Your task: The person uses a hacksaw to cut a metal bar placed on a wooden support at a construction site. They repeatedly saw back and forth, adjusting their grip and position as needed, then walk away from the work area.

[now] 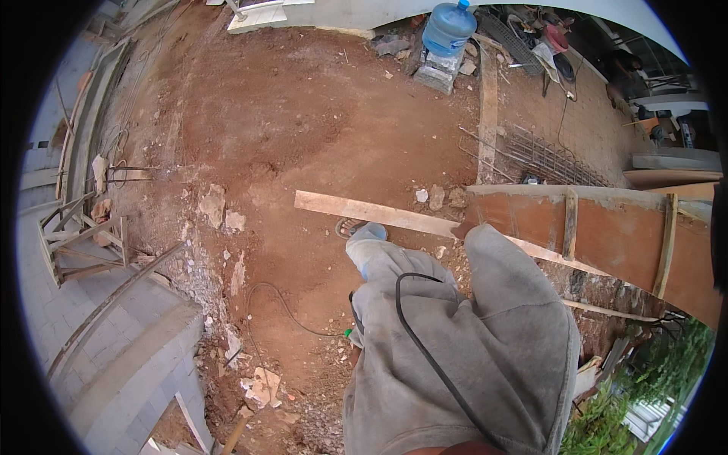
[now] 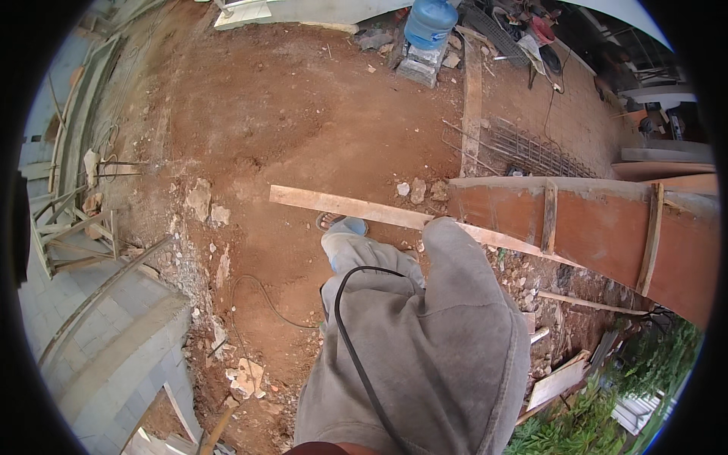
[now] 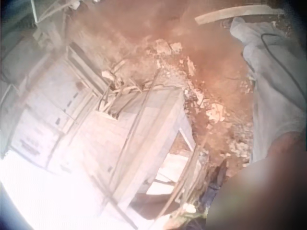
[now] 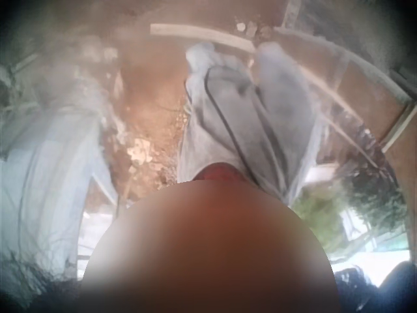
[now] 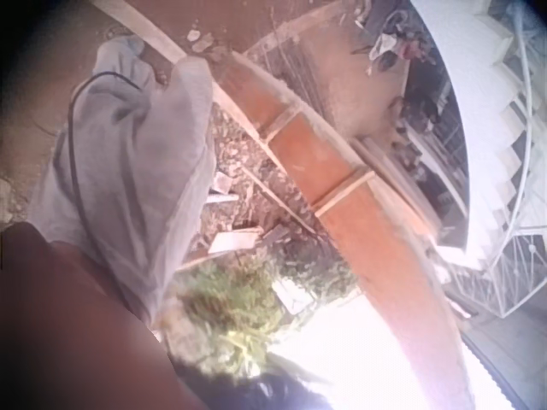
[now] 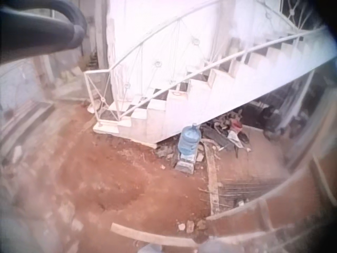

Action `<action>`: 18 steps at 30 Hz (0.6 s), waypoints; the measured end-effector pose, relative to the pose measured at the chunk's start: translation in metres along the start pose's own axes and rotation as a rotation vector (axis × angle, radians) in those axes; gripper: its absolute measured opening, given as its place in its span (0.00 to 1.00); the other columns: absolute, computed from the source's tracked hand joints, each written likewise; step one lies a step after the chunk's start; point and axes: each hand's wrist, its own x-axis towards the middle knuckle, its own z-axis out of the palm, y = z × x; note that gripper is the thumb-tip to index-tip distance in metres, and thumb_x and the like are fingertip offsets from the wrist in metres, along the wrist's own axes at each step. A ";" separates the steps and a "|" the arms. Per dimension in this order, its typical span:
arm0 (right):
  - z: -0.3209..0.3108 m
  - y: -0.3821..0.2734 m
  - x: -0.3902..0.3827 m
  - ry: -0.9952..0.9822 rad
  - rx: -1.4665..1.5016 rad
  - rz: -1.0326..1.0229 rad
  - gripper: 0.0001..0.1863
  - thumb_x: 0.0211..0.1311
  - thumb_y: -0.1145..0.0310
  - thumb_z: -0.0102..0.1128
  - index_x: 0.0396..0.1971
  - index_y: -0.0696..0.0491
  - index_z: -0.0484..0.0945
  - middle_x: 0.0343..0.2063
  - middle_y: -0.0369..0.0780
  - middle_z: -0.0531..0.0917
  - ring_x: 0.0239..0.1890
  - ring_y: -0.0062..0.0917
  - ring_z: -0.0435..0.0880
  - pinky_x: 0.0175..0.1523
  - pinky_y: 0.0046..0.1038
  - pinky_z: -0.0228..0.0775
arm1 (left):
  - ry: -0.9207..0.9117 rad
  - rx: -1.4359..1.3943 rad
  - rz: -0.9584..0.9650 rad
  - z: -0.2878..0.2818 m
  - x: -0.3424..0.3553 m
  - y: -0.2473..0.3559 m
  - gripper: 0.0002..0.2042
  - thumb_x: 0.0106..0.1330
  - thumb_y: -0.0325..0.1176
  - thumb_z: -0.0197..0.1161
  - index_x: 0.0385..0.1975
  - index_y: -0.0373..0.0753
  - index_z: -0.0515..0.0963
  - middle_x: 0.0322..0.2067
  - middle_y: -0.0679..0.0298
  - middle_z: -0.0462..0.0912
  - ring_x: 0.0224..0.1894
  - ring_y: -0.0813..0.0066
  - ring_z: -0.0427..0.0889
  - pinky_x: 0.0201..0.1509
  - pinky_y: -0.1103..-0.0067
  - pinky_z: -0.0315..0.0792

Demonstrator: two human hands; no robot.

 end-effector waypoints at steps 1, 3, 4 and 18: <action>-0.022 -0.037 0.004 0.022 0.118 -0.064 0.40 0.62 0.34 0.50 0.55 0.56 0.81 0.62 0.56 0.74 0.67 0.48 0.70 0.70 0.42 0.62 | 0.014 -0.037 0.014 -0.012 0.002 0.016 0.17 0.65 0.45 0.64 0.45 0.39 0.76 0.32 0.63 0.79 0.31 0.67 0.80 0.34 0.69 0.76; -0.066 -0.129 0.008 0.196 0.185 -0.290 0.34 0.65 0.39 0.51 0.52 0.56 0.82 0.57 0.55 0.79 0.60 0.49 0.78 0.65 0.42 0.68 | 0.029 -0.094 0.046 -0.030 0.007 0.055 0.17 0.65 0.45 0.64 0.45 0.39 0.76 0.32 0.63 0.79 0.31 0.67 0.80 0.34 0.69 0.76; -0.083 -0.183 0.004 0.277 0.277 -0.377 0.31 0.64 0.43 0.53 0.49 0.57 0.83 0.52 0.55 0.81 0.56 0.50 0.80 0.62 0.43 0.71 | 0.025 -0.109 0.052 -0.036 0.010 0.075 0.17 0.65 0.45 0.64 0.45 0.39 0.76 0.32 0.63 0.79 0.31 0.67 0.80 0.34 0.69 0.76; -0.098 -0.653 -0.169 0.104 0.390 -1.259 0.26 0.61 0.44 0.61 0.50 0.48 0.84 0.45 0.49 0.86 0.48 0.45 0.85 0.55 0.42 0.74 | -0.079 -0.016 0.227 -0.131 0.194 0.411 0.17 0.65 0.46 0.64 0.44 0.40 0.77 0.32 0.62 0.79 0.32 0.67 0.80 0.35 0.68 0.76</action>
